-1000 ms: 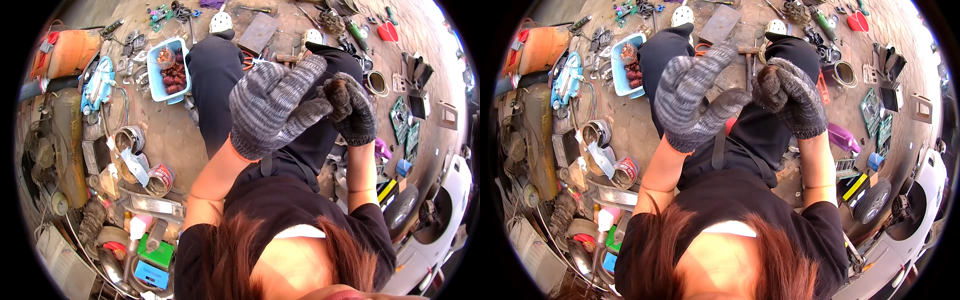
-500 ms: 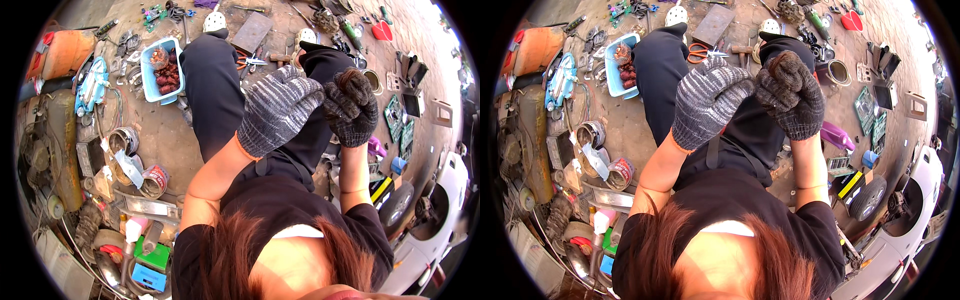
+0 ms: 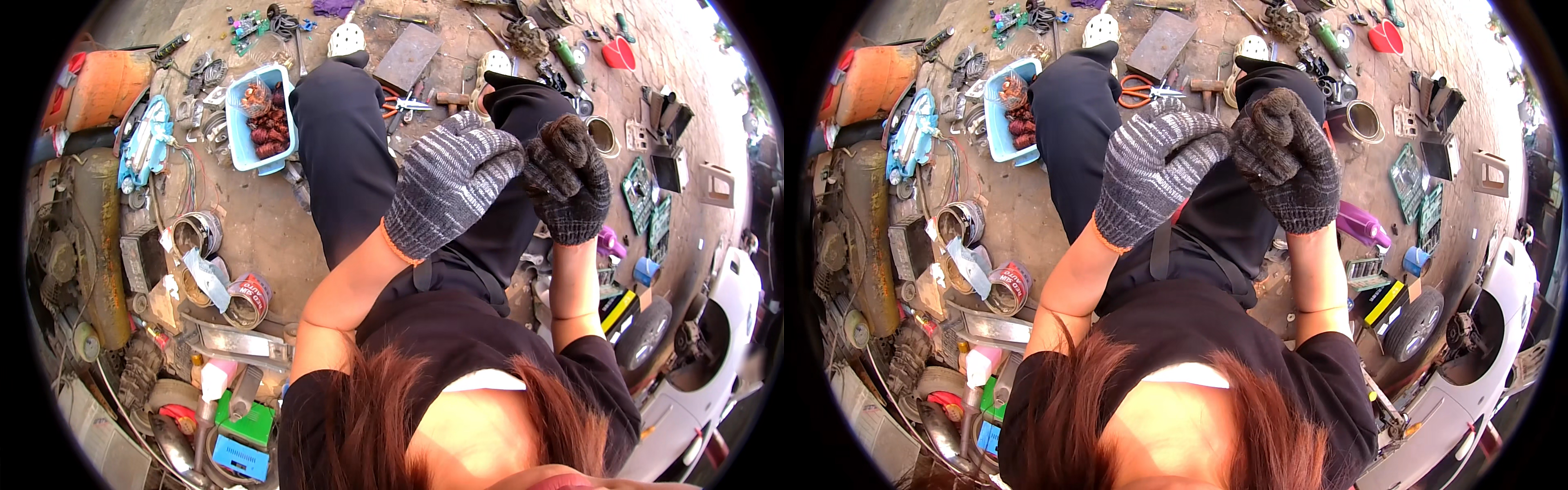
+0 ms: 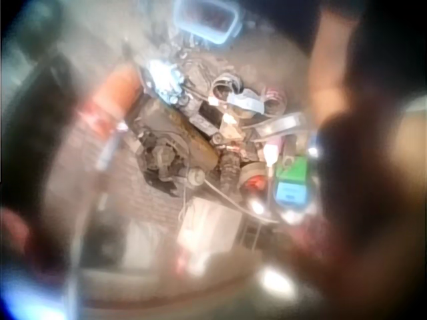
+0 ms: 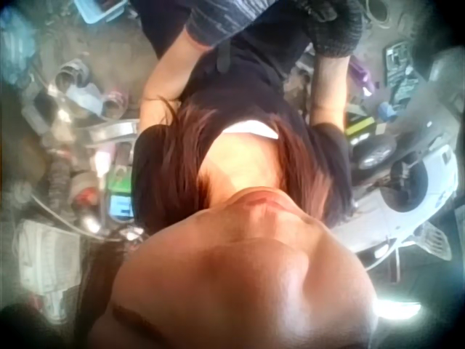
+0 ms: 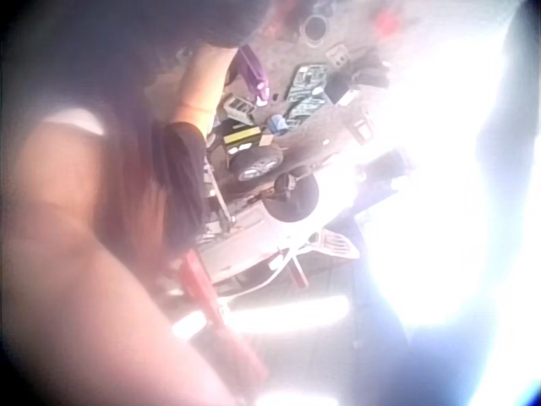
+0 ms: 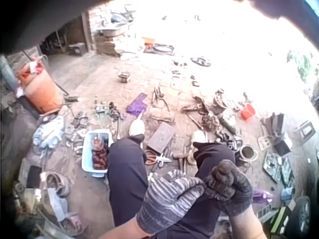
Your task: The person sits on the floor and uses a screwdriver to disassemble a small green electronic component. They remove a screw and separate parts of the device while surrounded by tools and electronic parts.
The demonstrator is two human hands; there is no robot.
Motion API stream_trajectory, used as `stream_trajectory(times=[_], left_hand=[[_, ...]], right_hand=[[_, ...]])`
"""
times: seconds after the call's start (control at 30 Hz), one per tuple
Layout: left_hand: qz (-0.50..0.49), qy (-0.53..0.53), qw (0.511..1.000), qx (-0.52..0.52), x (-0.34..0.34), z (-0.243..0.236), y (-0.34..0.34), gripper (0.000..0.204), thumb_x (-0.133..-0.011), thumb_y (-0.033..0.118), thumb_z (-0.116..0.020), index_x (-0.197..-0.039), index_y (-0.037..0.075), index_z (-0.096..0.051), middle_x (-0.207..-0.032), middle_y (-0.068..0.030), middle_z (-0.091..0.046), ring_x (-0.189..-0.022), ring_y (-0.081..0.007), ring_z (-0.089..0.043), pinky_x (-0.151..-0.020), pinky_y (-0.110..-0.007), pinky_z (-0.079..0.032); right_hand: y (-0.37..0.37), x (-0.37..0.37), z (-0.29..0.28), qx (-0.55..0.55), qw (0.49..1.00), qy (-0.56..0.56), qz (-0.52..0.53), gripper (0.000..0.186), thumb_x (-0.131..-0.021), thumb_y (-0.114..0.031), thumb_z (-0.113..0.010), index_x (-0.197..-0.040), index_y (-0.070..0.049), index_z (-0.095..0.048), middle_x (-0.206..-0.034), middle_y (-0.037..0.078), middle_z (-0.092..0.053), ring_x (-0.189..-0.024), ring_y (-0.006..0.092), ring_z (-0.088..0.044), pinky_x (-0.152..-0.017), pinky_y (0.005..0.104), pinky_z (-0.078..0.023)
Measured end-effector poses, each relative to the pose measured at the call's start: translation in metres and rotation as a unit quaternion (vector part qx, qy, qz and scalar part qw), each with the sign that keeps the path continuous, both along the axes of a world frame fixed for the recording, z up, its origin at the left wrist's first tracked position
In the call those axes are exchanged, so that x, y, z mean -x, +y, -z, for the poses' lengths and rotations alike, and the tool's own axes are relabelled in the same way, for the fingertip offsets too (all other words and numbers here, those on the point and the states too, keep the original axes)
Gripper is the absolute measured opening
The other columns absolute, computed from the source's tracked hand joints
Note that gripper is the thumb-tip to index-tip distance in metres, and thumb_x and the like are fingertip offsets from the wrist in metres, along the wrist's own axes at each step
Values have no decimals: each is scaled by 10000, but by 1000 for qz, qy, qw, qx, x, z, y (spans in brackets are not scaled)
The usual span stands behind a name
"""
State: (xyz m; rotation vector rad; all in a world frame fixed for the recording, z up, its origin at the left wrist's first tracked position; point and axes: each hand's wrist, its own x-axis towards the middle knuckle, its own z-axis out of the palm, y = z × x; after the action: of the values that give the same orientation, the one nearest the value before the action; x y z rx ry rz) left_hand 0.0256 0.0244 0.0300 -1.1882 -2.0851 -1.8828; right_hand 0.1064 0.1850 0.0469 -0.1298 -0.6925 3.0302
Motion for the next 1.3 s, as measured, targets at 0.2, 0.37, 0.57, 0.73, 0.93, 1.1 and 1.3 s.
stream_trajectory(times=[0.2, 0.37, 0.57, 0.73, 0.93, 1.1, 1.3], left_hand=[[-9, -6, 1000, -7, 1, 0, -3, 159, -738, 63, -738, -876, 5, -685, -795, -128, -643, -728, -282, -621, -670, -348, -499], [4, -15, 1000, -1, 0, 2, -2, 168, -742, 70, -738, -888, 5, -687, -815, -125, -644, -748, -271, -620, -683, -349, -498], [14, -47, 998, 29, -1, 2, 1, 198, -724, 69, -754, -897, -4, -688, -792, -124, -637, -711, -252, -611, -659, -340, -495], [11, 0, 1000, 25, 1, -1, -7, 186, -702, 60, -765, -868, 14, -697, -785, -113, -654, -749, -263, -630, -680, -350, -506], [-4, 90, 989, 120, 11, -8, -17, 136, -732, 80, -713, -863, 52, -691, -831, -118, -662, -799, -300, -634, -713, -373, -511], [10, 138, 975, 176, 14, -20, -26, 119, -726, 63, -705, -840, 42, -679, -814, -119, -649, -756, -308, -622, -675, -374, -506], [138, -142, 975, 95, 14, -14, -27, 147, -759, -26, -703, -898, -19, -655, -837, -103, -671, -798, -198, -667, -716, -288, -535]], right_hand=[[-2, 4, -5, -21, 1000, -12, 9, 206, -947, -198, -515, -1061, -28, -535, -832, -6, -489, -512, 52, -363, -537, 228, -343], [-7, 3, -10, -20, 998, -48, 42, 218, -947, -201, -515, -1068, -20, -532, -754, -8, -479, -510, 50, -357, -538, 217, -337], [-3, -1, -3, -144, 988, -45, 38, 342, -898, -170, -535, -1193, 2, -518, -705, -9, -498, -532, 44, -368, -546, 201, -332], [-9, 2, -17, -520, 847, -105, 27, 444, -863, -159, -571, -1270, 9, -509, -794, -5, -548, -641, 52, -455, -595, 204, -375], [-15, -2, 0, -795, 600, 54, 66, 331, -838, -65, -619, -1158, 9, -577, -1013, 191, -614, -905, 347, -605, -797, 394, -476], [-14, -5, -3, -839, 528, 110, 74, 276, -815, -119, -657, -1059, 7, -624, -965, 185, -622, -886, 385, -593, -784, 418, -473], [-4, -18, -15, -534, 842, -58, -50, 207, -834, -156, -623, -917, 33, -644, -856, 120, -640, -811, 243, -616, -694, 332, -483]])
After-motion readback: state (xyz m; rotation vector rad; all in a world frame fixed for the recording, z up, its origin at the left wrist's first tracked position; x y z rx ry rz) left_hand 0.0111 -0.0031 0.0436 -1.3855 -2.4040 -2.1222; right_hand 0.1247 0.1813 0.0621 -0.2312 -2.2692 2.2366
